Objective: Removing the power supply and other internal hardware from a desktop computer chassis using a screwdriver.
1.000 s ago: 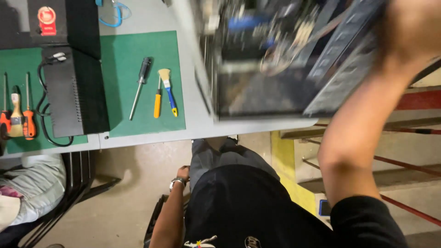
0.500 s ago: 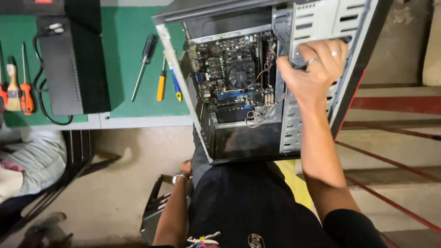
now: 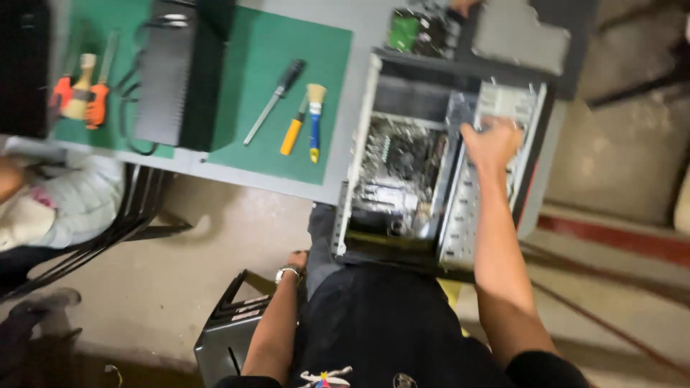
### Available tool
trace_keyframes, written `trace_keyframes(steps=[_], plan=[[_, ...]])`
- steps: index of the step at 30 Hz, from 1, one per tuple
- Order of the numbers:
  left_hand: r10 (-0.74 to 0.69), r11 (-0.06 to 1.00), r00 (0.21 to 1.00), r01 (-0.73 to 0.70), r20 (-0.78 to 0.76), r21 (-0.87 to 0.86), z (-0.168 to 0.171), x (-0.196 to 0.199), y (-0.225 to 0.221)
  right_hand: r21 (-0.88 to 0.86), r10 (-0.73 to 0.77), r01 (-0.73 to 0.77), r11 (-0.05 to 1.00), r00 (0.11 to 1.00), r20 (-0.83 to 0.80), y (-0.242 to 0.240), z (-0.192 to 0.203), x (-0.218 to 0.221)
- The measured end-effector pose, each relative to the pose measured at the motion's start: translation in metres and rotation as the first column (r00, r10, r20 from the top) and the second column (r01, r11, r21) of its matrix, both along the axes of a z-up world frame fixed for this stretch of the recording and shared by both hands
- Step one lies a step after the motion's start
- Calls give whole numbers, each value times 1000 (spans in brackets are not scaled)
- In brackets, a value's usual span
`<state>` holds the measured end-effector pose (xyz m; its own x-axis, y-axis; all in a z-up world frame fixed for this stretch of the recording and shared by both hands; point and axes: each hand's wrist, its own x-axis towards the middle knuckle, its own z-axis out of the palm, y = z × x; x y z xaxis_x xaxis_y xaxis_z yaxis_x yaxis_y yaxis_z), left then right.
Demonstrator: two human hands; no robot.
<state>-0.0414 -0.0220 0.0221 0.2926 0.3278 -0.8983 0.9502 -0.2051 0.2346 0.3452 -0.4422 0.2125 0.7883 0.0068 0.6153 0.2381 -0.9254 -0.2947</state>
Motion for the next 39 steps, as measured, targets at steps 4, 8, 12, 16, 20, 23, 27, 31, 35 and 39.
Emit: trace_keyframes(steps=[4, 8, 12, 16, 20, 23, 27, 31, 35, 39], plan=[[18, 881, 997, -49, 70, 471, -51, 9, -26, 15, -174, 183, 983, 955, -240, 4, -12, 10], [-220, 972, 973, 225, -72, 63, -34, 28, 29, 36, -96, 107, 994, 969, -227, 15, 37, 0], [-549, 807, 836, 538, -28, 243, 35, 96, 51, -241, -143, -25, 970, 743, -654, 30, 97, -39], [-687, 671, 717, 562, 119, 483, 127, 158, 42, 42, 79, -85, 995, 484, -871, 131, 221, -133], [-591, 743, 762, 386, 265, 547, 145, 229, 54, 170, 274, -330, 929, 301, -913, 157, 145, -178], [-596, 726, 674, 219, 437, 652, 117, 262, 68, 91, 239, -611, 787, 165, -957, 182, 116, -191], [-650, 703, 657, 330, 382, 630, 101, 282, 77, 200, 279, -484, 852, 95, -956, 211, 133, -188], [-654, 717, 647, 364, 392, 595, 65, 284, 84, 75, 117, -422, 904, 75, -990, 218, 133, -182], [-193, 981, 762, 169, 618, 97, 32, 284, 94, 119, 147, -213, 970, 120, -982, 224, 157, -180], [220, 910, 820, 24, 529, -415, 117, 247, 80, 140, 168, -138, 981, 219, -961, 234, 153, -185]])
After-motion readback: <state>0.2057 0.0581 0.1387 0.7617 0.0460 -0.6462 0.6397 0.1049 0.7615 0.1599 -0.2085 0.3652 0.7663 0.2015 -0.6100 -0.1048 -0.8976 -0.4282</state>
